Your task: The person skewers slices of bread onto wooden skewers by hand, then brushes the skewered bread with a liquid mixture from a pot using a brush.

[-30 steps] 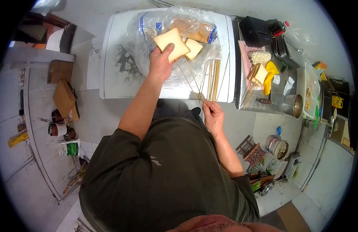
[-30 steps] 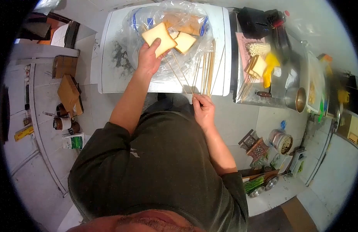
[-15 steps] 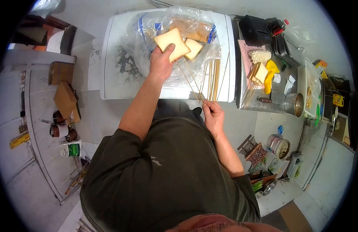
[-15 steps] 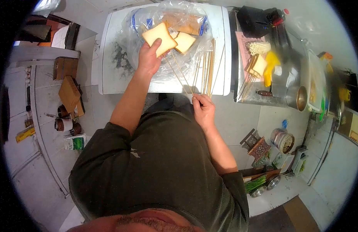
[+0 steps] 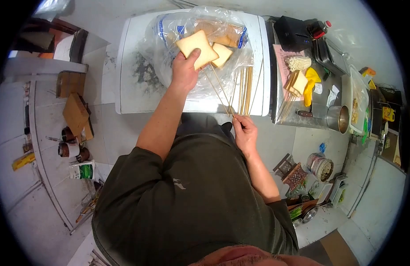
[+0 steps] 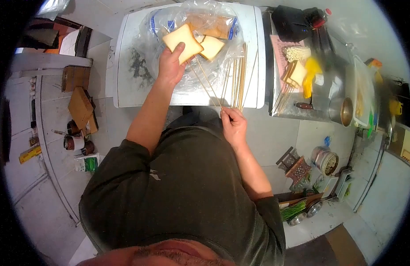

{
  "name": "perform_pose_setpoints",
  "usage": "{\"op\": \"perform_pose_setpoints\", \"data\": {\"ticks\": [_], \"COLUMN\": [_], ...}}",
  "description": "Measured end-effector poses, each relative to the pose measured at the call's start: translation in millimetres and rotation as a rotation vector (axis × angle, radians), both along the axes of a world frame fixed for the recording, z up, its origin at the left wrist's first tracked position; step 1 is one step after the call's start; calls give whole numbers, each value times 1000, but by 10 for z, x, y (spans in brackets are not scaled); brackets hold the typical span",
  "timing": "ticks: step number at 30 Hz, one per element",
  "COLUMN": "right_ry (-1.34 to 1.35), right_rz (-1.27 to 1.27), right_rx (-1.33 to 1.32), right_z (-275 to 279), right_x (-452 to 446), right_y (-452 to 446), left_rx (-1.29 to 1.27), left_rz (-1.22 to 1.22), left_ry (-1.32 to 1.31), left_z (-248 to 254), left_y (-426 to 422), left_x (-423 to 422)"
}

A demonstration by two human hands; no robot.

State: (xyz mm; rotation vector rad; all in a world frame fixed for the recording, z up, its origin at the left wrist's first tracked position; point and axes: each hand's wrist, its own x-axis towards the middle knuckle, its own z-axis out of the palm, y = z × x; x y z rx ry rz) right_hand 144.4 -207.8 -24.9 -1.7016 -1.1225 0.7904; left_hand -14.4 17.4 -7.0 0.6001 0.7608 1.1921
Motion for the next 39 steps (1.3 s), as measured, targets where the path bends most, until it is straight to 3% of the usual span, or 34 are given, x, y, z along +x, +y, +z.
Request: {"op": "perform_pose_setpoints", "data": {"ticks": [39], "right_ry": [-4], "right_rz": [-67], "right_rx": [7], "right_z": [35], "right_x": [-54], "right_y": [130], "left_rx": [32], "left_rz": [-89], "left_ry": [65], "left_z": [-141], "left_y": [-376], "left_x": [254]}}
